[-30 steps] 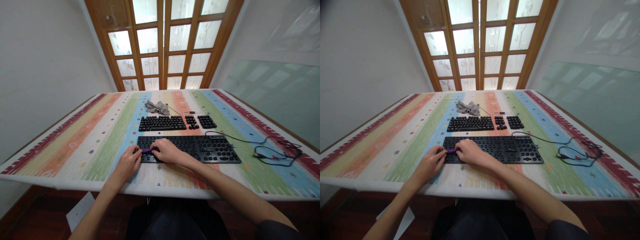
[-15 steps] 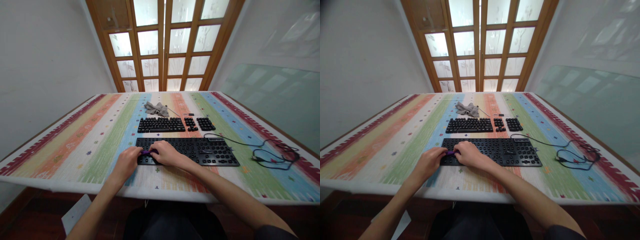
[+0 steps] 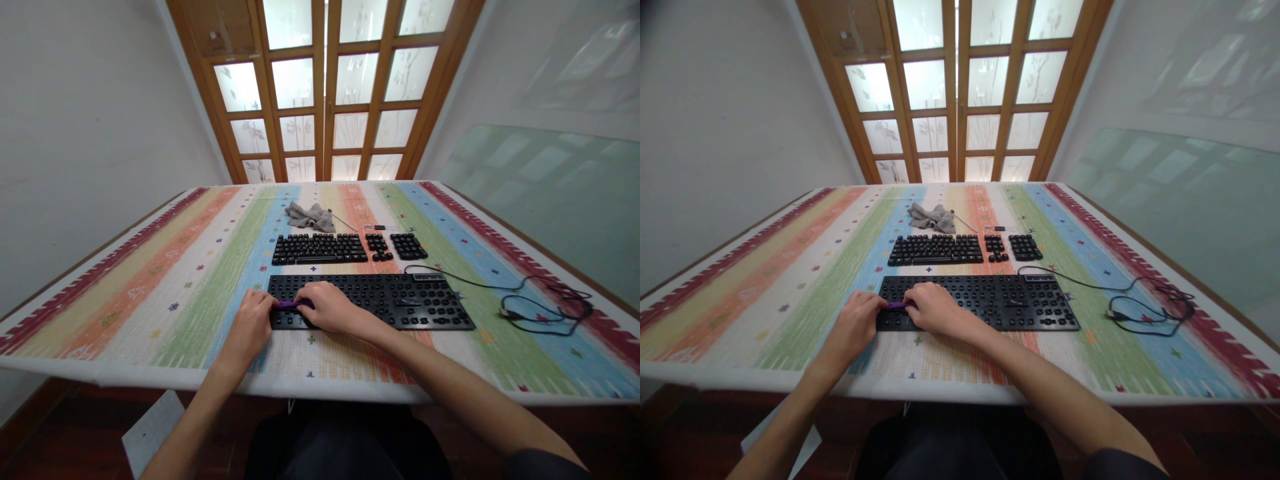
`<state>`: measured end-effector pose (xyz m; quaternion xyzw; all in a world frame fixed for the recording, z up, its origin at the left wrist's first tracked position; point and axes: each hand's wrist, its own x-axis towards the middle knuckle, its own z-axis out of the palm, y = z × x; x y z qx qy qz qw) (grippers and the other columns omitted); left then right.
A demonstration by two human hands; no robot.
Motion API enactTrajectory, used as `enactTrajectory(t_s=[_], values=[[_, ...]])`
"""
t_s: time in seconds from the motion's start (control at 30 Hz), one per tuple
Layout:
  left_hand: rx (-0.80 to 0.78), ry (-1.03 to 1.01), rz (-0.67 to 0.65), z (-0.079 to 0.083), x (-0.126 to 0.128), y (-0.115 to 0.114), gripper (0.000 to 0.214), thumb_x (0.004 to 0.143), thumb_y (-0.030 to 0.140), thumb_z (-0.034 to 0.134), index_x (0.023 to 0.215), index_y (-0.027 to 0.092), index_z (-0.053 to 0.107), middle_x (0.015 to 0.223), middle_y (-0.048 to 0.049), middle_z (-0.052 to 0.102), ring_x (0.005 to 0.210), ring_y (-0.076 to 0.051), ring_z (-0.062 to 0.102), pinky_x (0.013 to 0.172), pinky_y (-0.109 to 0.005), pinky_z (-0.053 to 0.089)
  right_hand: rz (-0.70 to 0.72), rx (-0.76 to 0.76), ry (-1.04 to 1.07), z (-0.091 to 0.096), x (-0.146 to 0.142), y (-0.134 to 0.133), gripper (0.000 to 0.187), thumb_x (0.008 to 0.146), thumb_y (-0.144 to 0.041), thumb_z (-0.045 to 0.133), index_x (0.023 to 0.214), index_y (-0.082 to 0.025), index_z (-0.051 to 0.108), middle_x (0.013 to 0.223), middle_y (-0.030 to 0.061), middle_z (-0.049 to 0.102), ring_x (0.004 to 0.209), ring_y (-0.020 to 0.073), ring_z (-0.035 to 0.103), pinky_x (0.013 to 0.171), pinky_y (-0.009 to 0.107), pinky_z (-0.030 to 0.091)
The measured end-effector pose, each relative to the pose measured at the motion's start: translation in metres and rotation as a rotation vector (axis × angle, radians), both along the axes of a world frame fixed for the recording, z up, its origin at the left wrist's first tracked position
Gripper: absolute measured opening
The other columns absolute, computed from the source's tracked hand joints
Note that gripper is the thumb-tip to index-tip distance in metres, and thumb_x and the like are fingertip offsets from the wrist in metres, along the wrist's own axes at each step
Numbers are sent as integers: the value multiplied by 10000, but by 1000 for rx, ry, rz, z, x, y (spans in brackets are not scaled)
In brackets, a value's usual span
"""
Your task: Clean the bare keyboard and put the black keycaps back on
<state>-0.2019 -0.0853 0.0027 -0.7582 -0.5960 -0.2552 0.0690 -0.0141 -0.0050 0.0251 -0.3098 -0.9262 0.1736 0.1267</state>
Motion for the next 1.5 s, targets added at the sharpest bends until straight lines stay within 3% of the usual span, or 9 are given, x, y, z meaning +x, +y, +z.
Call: enactTrajectory(t_s=[0.23, 0.43, 0.73, 1.07, 1.33, 1.5], values=[[48, 38, 102, -1, 9, -9, 247, 852, 43, 453, 745, 171, 635, 821, -83, 621, 818, -253, 556, 747, -405, 511, 5, -1, 12, 1, 2, -1, 190, 868, -194, 566, 960, -167, 729, 932, 84, 720, 850, 182, 641, 736, 268, 425], [43, 34, 134, -7, 12, -16, 221, 882, 81, 427, 827, 176, 619, 834, -78, 660, 786, -242, 613, 727, -388, 518, 3, -11, 21, 2, 3, -2, 196, 867, -181, 568, 979, -165, 728, 951, 84, 718, 859, 180, 640, 753, 269, 428], [162, 79, 115, -10, 26, -25, 208, 919, 160, 452, 996, 141, 644, 946, -128, 644, 907, -267, 586, 824, -444, 530, 19, 4, 43, -2, 3, -1, 186, 866, -176, 570, 967, -158, 725, 942, 90, 717, 859, 179, 637, 756, 267, 425], [96, 129, 98, -9, 24, -27, 269, 911, 319, 554, 1100, 140, 623, 1064, -142, 618, 993, -304, 527, 861, -481, 488, 16, 5, 44, -2, 6, 0, 190, 863, -161, 563, 966, -149, 722, 937, 95, 719, 863, 181, 640, 765, 264, 424], [126, 124, 36, -9, 25, -23, 240, 956, 308, 480, 1067, 140, 611, 964, -125, 633, 936, -268, 582, 885, -469, 484, 9, -10, 22, 0, 7, -1, 197, 862, -162, 566, 979, -156, 724, 957, 92, 722, 879, 183, 644, 776, 267, 429], [107, 146, 41, -6, 30, -25, 277, 930, 368, 527, 1049, 133, 615, 976, -138, 643, 955, -296, 574, 898, -490, 463, 13, -19, 18, 0, 8, 0, 202, 860, -160, 572, 989, -163, 727, 966, 91, 721, 888, 183, 643, 787, 271, 434]])
